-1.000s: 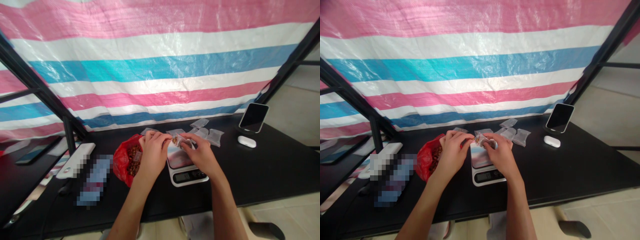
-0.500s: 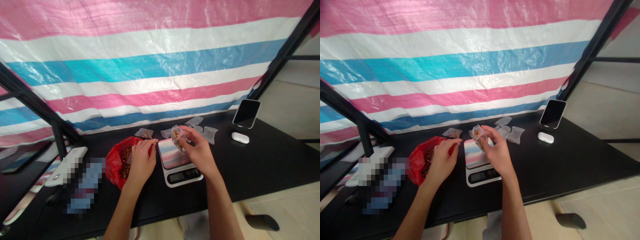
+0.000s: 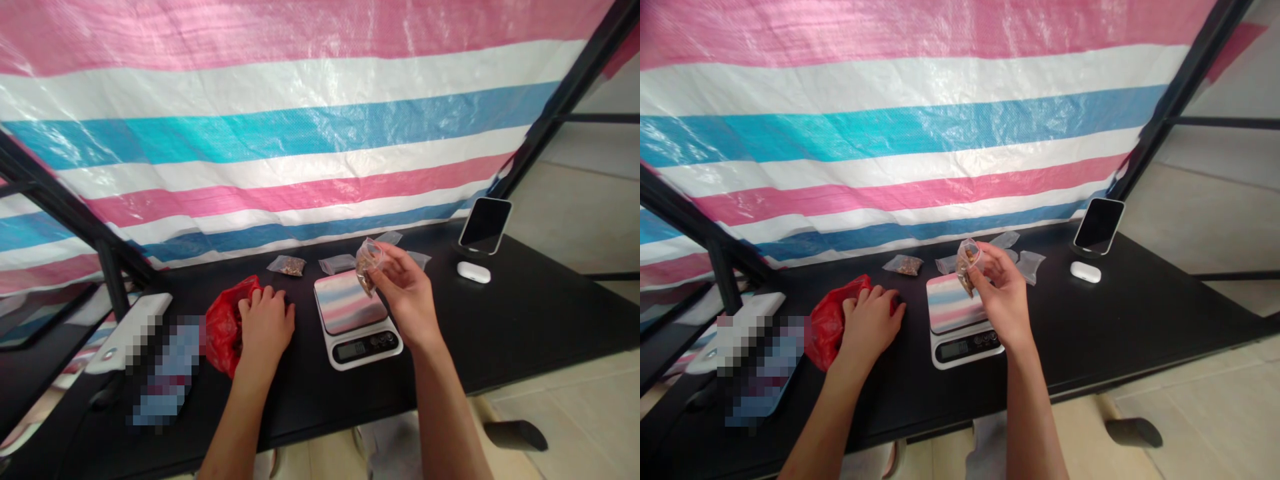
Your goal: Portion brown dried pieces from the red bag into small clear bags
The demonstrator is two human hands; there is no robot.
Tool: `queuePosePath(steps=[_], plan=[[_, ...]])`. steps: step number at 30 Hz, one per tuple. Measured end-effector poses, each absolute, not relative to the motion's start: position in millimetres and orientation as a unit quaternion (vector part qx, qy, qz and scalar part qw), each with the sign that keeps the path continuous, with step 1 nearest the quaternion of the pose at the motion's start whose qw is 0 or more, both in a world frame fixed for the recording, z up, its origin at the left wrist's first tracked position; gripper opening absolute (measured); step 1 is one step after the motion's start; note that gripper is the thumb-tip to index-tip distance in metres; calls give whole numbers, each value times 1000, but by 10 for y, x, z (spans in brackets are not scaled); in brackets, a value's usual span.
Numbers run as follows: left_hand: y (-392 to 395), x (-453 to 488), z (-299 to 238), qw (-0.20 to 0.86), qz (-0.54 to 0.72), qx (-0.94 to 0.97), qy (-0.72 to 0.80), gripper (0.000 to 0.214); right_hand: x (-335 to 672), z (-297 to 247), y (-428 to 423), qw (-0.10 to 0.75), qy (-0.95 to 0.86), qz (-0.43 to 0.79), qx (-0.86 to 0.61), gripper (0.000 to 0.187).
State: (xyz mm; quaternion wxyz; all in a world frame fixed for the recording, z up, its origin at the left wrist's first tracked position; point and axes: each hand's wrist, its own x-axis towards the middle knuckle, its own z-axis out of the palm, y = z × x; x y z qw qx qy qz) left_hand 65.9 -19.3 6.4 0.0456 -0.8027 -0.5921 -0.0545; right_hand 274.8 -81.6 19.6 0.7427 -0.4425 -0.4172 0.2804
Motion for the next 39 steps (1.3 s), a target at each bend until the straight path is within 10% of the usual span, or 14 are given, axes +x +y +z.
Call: queuePosePath(steps=[11, 22, 39], plan=[[-196, 628, -21, 43, -90, -809, -579, 27, 2775, 166, -821, 718, -443, 269, -466, 39], [-269, 1050, 237, -192, -477, -774, -370, 10, 2694, 93, -807, 554, -585, 195, -560, 28], [-465, 1184, 115, -385, -522, -679, -344, 36, 2560, 191, -822, 636, -506, 362, -458, 44]])
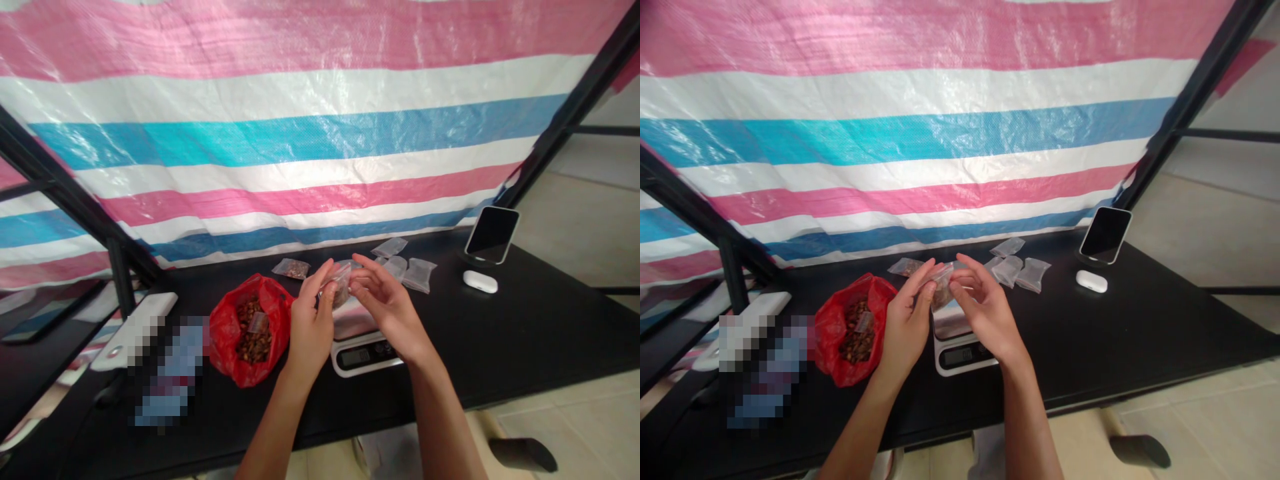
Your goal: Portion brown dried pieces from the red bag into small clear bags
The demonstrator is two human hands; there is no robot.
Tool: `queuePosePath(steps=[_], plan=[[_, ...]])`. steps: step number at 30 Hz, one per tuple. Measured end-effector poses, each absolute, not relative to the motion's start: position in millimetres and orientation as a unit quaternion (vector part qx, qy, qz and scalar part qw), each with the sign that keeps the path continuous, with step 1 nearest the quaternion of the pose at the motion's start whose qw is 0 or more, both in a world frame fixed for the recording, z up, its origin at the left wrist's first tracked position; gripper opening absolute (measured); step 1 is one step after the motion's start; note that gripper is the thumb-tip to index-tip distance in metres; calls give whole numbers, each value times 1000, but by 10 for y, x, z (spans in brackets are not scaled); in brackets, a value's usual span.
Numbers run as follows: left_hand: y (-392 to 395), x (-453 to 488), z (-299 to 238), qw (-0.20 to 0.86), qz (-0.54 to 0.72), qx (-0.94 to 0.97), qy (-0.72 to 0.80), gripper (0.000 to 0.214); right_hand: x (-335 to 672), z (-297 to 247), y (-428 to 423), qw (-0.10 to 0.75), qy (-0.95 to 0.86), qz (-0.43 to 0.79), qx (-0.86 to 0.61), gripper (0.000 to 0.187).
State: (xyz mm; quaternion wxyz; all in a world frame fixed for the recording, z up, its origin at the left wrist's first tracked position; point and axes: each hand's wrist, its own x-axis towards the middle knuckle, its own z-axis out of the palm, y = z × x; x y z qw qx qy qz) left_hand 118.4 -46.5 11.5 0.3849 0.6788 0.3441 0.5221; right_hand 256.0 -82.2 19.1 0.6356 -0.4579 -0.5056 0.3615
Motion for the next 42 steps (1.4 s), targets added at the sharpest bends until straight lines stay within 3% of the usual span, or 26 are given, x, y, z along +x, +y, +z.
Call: queuePosePath(steps=[4, 9, 19, 24, 27, 36, 39, 42], plan=[[-432, 1098, 114, 422, 472, 716, 295, 41, 2613, 191, -822, 628, -515, 279, -512, 24], [-430, 1028, 69, 351, 430, 779, 292, 50, 2596, 248, -836, 584, -556, 175, -565, 13], [-486, 968, 49, 426, 469, 685, 361, 53, 2617, 89, -757, 582, -463, 216, -633, 27], [-489, 868, -58, 330, 487, 703, 399, 43, 2725, -35, -705, 513, -449, 94, -726, 42], [-491, 766, -93, 233, 502, 737, 389, 35, 2794, 0, -730, 545, -403, 81, -731, 47], [-683, 423, 75, -50, 514, 810, 277, 27, 2983, 36, -809, 642, -308, 84, -698, 38], [-769, 430, 140, -102, 464, 782, 404, 22, 3010, 31, -815, 645, -309, 77, -695, 39], [-806, 490, 124, -110, 307, 740, 588, 27, 3018, 38, -821, 646, -311, 72, -693, 38]])
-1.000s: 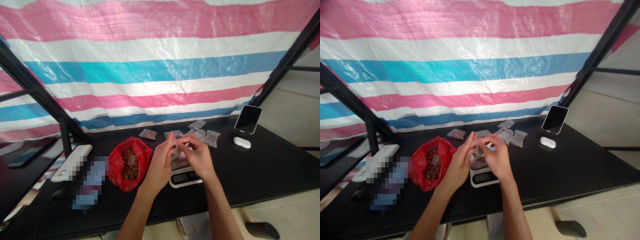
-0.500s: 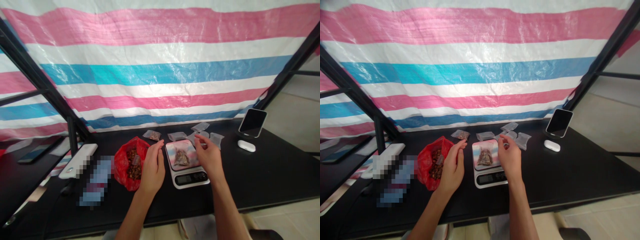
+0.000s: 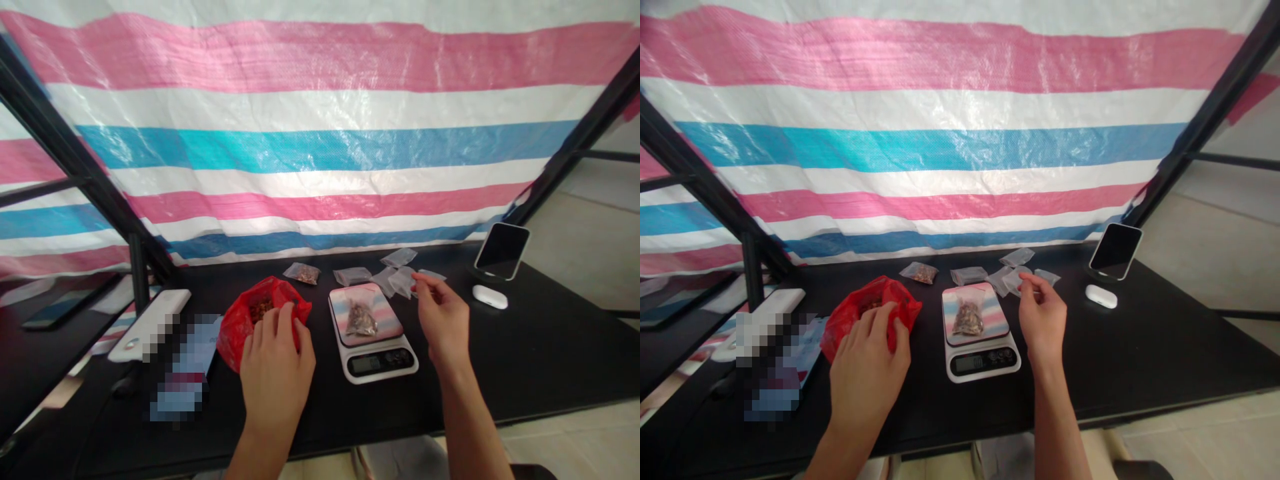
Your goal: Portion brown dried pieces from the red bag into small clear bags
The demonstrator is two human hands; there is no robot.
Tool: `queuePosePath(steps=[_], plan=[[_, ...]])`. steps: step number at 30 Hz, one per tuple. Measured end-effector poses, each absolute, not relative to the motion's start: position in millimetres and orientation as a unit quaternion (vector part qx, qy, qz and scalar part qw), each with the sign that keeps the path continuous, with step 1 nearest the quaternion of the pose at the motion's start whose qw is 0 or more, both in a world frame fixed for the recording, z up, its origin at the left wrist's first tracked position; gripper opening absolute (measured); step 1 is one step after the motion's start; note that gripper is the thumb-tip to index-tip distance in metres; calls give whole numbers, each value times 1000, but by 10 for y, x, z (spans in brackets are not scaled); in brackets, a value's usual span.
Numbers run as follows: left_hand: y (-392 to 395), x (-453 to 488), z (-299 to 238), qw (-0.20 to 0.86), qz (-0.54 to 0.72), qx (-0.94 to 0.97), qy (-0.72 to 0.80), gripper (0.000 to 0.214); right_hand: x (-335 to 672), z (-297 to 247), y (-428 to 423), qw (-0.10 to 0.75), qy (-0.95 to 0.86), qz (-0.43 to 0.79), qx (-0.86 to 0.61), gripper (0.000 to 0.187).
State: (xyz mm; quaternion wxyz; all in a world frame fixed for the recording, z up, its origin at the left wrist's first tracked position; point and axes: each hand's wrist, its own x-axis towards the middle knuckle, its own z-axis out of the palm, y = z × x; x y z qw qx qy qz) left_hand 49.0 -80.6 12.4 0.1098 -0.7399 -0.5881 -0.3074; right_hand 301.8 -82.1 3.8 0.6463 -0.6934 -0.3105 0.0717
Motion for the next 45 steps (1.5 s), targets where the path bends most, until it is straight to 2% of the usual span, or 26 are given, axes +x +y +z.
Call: queuePosePath(steps=[2, 4, 8, 12, 15, 19, 22, 25, 32, 36, 41, 43, 45], plan=[[-796, 527, 54, 84, -212, -753, -617, 29, 3012, 48, -822, 650, -307, 73, -691, 37], [-763, 551, -39, 49, -175, -781, -598, 31, 3002, 56, -820, 652, -302, 79, -691, 37], [-675, 584, -175, -12, -203, -799, -566, 40, 2986, 52, -807, 651, -297, 90, -693, 38], [-614, 660, -215, -56, -252, -804, -535, 39, 2981, 15, -788, 611, -331, 91, -714, 40], [-623, 735, -203, -47, -263, -813, -517, 38, 2959, -35, -763, 530, -406, 40, -743, 40], [-693, 795, -119, 33, -312, -790, -527, 31, 2875, -100, -723, 432, -468, -35, -770, 39], [-729, 802, -66, 84, -381, -762, -517, 27, 2788, -112, -692, 384, -474, -30, -792, 35], [-725, 804, -76, 66, -442, -757, -477, 24, 2705, -84, -658, 359, -456, 18, -814, 30], [-628, 795, -137, -102, -484, -736, -461, 21, 2529, -34, -604, 420, -477, 83, -768, 29], [-585, 760, -150, -104, -443, -745, -488, 21, 2441, -131, -571, 396, -458, 16, -795, 32], [-585, 745, -177, -95, -396, -766, -498, 21, 2367, -196, -540, 423, -483, 17, -766, 24], [-581, 742, -177, -113, -399, -761, -500, 21, 2347, -132, -557, 458, -490, 45, -740, 25], [-570, 734, -162, -145, -419, -745, -499, 22, 2328, -28, -594, 498, -512, 126, -688, 29]])
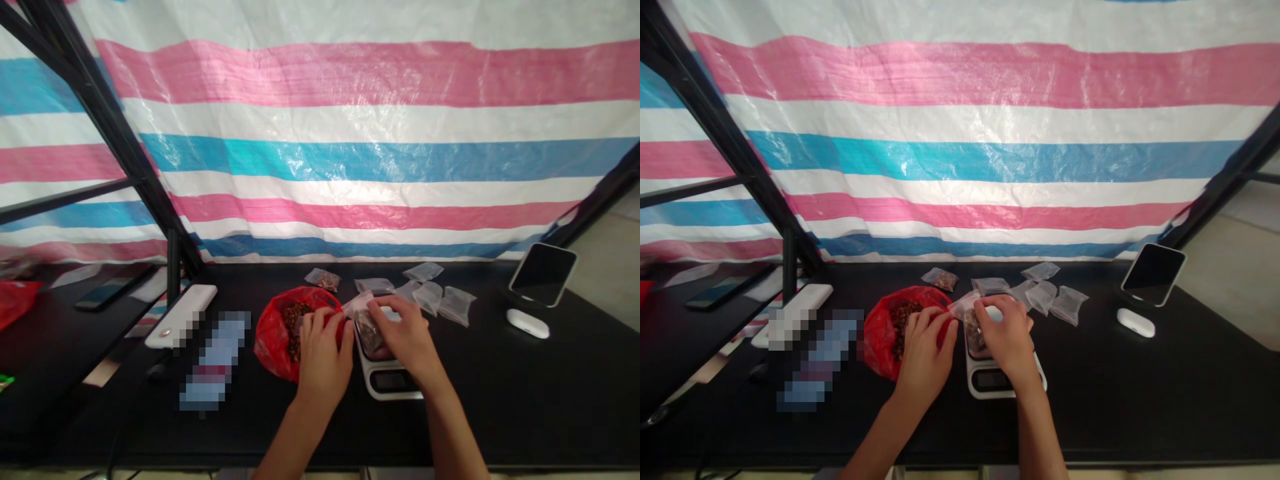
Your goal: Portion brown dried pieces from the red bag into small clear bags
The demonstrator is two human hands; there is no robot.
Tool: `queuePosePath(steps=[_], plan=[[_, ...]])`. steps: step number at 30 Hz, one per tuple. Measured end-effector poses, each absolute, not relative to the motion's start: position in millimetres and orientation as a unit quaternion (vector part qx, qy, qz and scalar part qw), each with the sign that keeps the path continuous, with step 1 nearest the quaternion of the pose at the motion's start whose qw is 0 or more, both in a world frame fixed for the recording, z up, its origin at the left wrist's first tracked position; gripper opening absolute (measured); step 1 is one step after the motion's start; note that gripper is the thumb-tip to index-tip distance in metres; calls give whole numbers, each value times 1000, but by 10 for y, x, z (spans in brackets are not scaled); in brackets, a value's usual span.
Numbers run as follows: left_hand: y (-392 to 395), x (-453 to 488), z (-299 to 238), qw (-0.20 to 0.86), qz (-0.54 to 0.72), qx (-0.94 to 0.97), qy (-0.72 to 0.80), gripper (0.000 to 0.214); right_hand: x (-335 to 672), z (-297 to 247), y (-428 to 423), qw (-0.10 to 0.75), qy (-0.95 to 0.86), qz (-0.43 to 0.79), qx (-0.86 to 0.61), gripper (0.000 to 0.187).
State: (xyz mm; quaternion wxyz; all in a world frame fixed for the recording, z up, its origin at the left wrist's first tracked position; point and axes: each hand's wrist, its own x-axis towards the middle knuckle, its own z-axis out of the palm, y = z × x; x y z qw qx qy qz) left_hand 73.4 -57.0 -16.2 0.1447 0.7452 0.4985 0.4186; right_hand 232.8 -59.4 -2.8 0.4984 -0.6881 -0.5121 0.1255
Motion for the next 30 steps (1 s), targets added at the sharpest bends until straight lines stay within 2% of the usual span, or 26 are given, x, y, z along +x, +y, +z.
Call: queuePosePath(steps=[3, 6, 11, 16, 24, 30], plan=[[-548, 717, -113, 212, 476, 710, 474, 25, 2279, 135, -659, 528, -541, 257, -602, 34], [-530, 691, -58, 286, 536, 664, 437, 25, 2182, 227, -689, 537, -558, 297, -558, 30], [-508, 599, -18, 368, 567, 612, 411, 29, 2010, 201, -642, 561, -570, 268, -538, 26], [-471, 469, -37, 367, 546, 623, 423, 32, 1925, 128, -580, 569, -570, 282, -521, 24], [-375, 368, -140, 403, 549, 594, 429, 32, 1765, 131, -561, 584, -586, 197, -526, 17], [-342, 307, -165, 437, 574, 562, 405, 24, 1620, 115, -535, 555, -627, 194, -511, 14]])
